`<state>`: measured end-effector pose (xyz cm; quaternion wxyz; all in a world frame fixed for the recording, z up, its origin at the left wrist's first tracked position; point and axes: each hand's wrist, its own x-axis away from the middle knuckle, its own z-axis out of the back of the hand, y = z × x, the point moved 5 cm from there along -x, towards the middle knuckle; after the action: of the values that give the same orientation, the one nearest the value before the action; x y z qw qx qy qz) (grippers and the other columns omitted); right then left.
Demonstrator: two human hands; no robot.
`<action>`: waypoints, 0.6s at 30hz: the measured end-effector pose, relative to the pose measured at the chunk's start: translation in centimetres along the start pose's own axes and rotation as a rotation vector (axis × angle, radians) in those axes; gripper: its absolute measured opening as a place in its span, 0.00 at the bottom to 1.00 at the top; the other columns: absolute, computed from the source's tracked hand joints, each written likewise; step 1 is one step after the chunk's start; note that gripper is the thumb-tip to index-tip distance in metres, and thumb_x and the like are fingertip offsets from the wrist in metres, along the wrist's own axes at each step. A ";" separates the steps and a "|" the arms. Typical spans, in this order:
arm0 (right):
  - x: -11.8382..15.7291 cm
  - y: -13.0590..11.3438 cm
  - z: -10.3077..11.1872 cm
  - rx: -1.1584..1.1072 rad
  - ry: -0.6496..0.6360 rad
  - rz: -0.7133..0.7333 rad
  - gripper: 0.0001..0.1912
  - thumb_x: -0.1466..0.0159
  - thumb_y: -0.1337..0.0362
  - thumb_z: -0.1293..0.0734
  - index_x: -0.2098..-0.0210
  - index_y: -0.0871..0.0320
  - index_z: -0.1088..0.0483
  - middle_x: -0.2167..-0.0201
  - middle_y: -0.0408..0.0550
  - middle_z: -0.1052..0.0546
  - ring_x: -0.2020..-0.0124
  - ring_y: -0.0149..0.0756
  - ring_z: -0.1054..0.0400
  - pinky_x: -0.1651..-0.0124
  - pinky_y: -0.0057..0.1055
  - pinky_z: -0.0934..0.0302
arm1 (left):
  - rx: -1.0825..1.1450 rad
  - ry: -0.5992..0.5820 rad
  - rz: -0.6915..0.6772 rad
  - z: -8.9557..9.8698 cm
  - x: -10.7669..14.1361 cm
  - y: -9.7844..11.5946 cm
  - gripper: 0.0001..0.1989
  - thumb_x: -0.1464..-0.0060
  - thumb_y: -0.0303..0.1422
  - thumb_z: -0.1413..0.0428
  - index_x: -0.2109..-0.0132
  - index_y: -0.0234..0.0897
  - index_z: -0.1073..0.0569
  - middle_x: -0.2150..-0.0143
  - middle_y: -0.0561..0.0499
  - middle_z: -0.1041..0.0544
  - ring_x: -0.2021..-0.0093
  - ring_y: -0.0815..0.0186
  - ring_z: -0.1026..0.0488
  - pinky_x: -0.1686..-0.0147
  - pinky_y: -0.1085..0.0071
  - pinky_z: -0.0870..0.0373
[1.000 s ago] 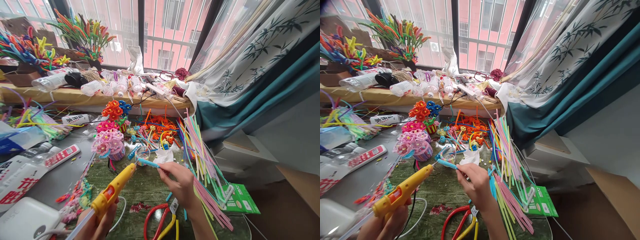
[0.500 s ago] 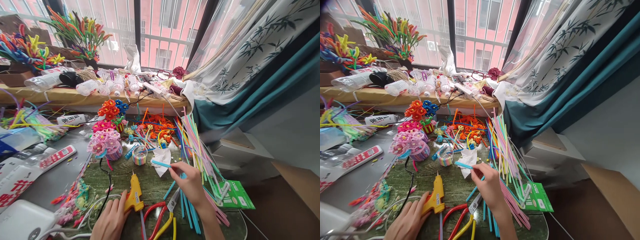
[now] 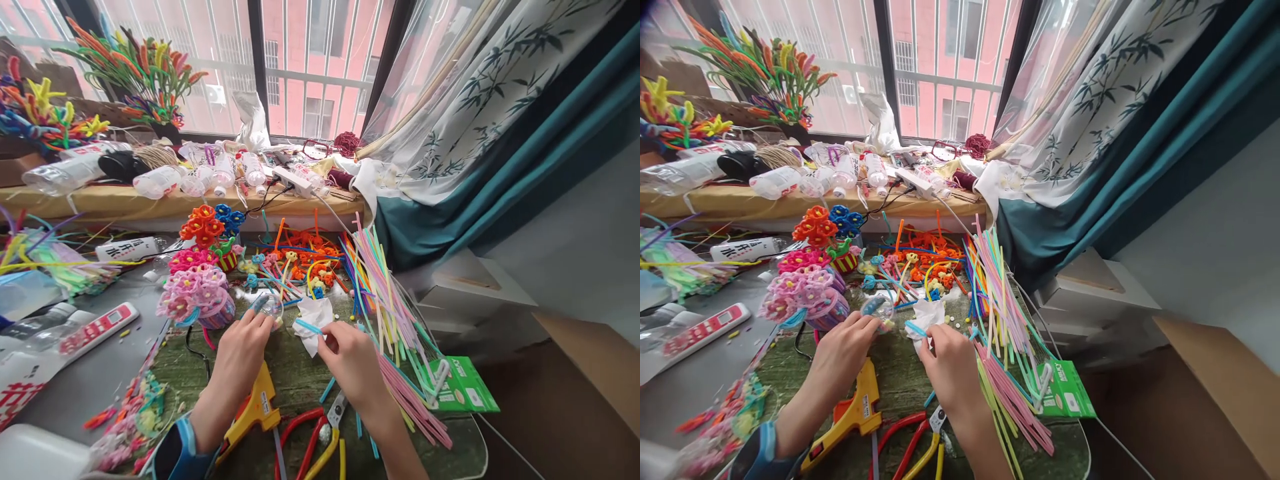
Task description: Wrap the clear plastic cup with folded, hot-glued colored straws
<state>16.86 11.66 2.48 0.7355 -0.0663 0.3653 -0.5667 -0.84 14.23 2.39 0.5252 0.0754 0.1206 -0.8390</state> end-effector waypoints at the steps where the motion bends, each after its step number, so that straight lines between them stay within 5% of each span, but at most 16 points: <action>1: 0.0 -0.1 0.2 0.010 0.006 0.004 0.09 0.38 0.72 0.37 0.74 0.58 0.30 0.80 0.43 0.27 0.80 0.31 0.32 0.74 0.26 0.44 | 0.033 0.039 0.008 0.2 0.3 -0.1 0.15 0.42 0.19 0.54 0.66 0.38 0.26 0.69 0.49 0.22 0.65 0.59 0.26 0.69 0.68 0.32; 7: -0.4 -1.9 1.4 -0.001 0.030 0.046 0.13 0.35 0.72 0.41 0.74 0.58 0.31 0.78 0.45 0.27 0.78 0.33 0.31 0.73 0.27 0.44 | 0.164 0.275 0.022 3.2 2.4 -0.2 0.12 0.38 0.24 0.53 0.58 0.37 0.25 0.57 0.48 0.19 0.62 0.63 0.27 0.65 0.72 0.30; 18: -0.8 -3.8 1.7 -0.014 0.059 0.134 0.10 0.34 0.73 0.40 0.68 0.58 0.30 0.77 0.45 0.27 0.77 0.35 0.31 0.73 0.29 0.42 | 0.102 0.325 0.025 4.0 3.0 -0.2 0.11 0.39 0.22 0.50 0.56 0.37 0.26 0.56 0.50 0.19 0.62 0.63 0.28 0.64 0.71 0.32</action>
<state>14.88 10.53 6.00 0.7603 -0.0300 0.3942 -0.5154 -2.36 10.59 5.52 0.5048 0.2384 0.1602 -0.8141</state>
